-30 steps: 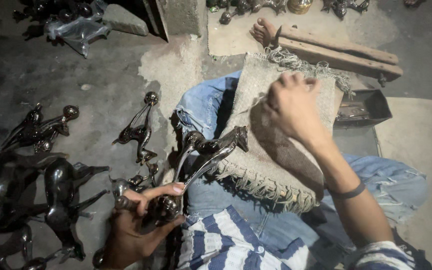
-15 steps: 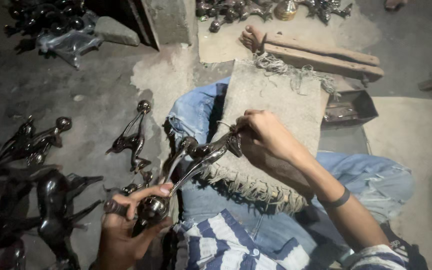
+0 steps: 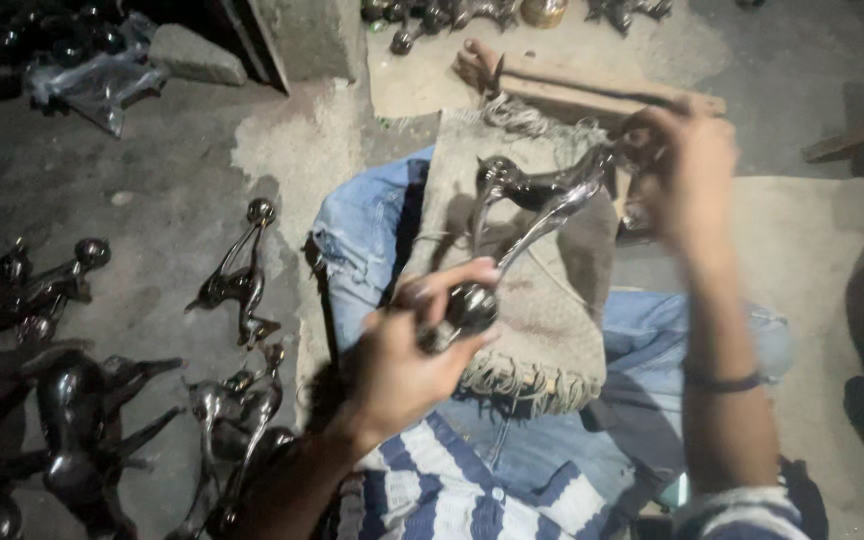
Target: The person sits on the floor with a cloth pad on their lap and hammers a punch against metal animal figurines, working on the base of one figurine and then repositioning another figurine to continue hammering. Finished and in-progress figurines lie on the floor beside them.
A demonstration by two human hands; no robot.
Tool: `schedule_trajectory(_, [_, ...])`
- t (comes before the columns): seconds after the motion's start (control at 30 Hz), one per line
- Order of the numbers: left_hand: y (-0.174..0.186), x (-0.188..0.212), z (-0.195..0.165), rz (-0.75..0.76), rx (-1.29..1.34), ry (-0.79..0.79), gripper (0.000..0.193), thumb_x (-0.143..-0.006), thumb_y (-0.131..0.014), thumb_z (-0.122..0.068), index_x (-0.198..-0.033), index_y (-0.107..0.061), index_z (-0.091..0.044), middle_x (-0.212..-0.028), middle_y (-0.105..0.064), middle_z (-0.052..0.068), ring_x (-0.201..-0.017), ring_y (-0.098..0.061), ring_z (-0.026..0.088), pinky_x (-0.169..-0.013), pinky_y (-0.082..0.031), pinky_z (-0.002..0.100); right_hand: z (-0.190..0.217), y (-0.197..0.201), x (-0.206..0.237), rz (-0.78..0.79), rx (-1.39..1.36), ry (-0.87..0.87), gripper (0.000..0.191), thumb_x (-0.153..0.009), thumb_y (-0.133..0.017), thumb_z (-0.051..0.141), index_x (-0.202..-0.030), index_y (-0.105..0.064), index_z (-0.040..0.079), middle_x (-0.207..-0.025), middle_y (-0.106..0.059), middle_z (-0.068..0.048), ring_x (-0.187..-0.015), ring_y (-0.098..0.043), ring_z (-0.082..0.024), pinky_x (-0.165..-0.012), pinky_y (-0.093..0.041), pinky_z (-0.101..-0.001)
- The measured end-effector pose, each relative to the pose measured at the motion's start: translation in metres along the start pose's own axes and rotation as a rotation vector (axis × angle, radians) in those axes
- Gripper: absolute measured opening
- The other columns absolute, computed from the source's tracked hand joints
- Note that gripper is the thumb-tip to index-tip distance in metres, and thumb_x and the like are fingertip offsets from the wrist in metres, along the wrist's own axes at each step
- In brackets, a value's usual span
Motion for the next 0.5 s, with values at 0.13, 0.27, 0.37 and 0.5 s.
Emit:
schedule_trajectory(0.13, [-0.031,-0.018,0.016,-0.012,-0.133,0.236,0.035,-0.085,-0.084,-0.008,-0.115,-0.065,-0.01,-0.107,-0.075,0.007,-0.082,-0.076,0.018,-0.069,-0.061,0.03,0.02,-0.025,0.06,-0.141,0.21,0.104,0.062,-0.08,-0.073,0.007,-0.139,-0.056,0.006,-0.116,-0.067,-0.021,-0.095,-0.069,-0.038,-0.081,-0.055,-0.046])
schedule_trajectory(0.27, [-0.035,-0.017,0.009,-0.043,-0.192,0.121,0.048,-0.082,-0.084,-0.006,-0.126,-0.065,-0.012,-0.113,-0.067,0.013,-0.104,-0.07,0.027,-0.089,-0.058,0.038,0.023,-0.04,0.113,0.106,-0.11,-0.317,0.046,-0.096,-0.073,0.026,-0.138,-0.059,0.013,-0.103,-0.07,-0.011,-0.093,-0.068,-0.034,-0.08,-0.05,-0.0479])
schedule_trajectory(0.37, [-0.034,-0.022,0.005,-0.075,-0.213,-0.04,0.051,-0.079,-0.085,-0.005,-0.125,-0.063,-0.011,-0.123,-0.064,0.012,-0.119,-0.065,0.032,-0.1,-0.055,0.04,0.035,-0.043,0.118,0.115,0.06,-0.186,0.034,-0.089,-0.079,0.029,-0.117,-0.065,0.016,-0.102,-0.066,-0.011,-0.098,-0.061,-0.035,-0.082,-0.046,-0.0482])
schedule_trajectory(0.5, [-0.04,-0.025,0.011,-0.064,-0.217,-0.005,0.055,-0.076,-0.088,-0.007,-0.125,-0.063,-0.01,-0.124,-0.06,0.013,-0.115,-0.066,0.032,-0.097,-0.057,0.039,0.04,-0.045,0.121,0.145,0.21,-0.108,0.045,-0.07,-0.077,0.014,-0.112,-0.064,0.009,-0.109,-0.062,-0.012,-0.106,-0.056,-0.033,-0.087,-0.038,-0.0485])
Point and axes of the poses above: each hand's wrist, its own x-axis away from the middle knuckle, its own y-axis out of the back of the hand, z = x × y, the point moved 4 cm from there along -x, towards the middle knuckle
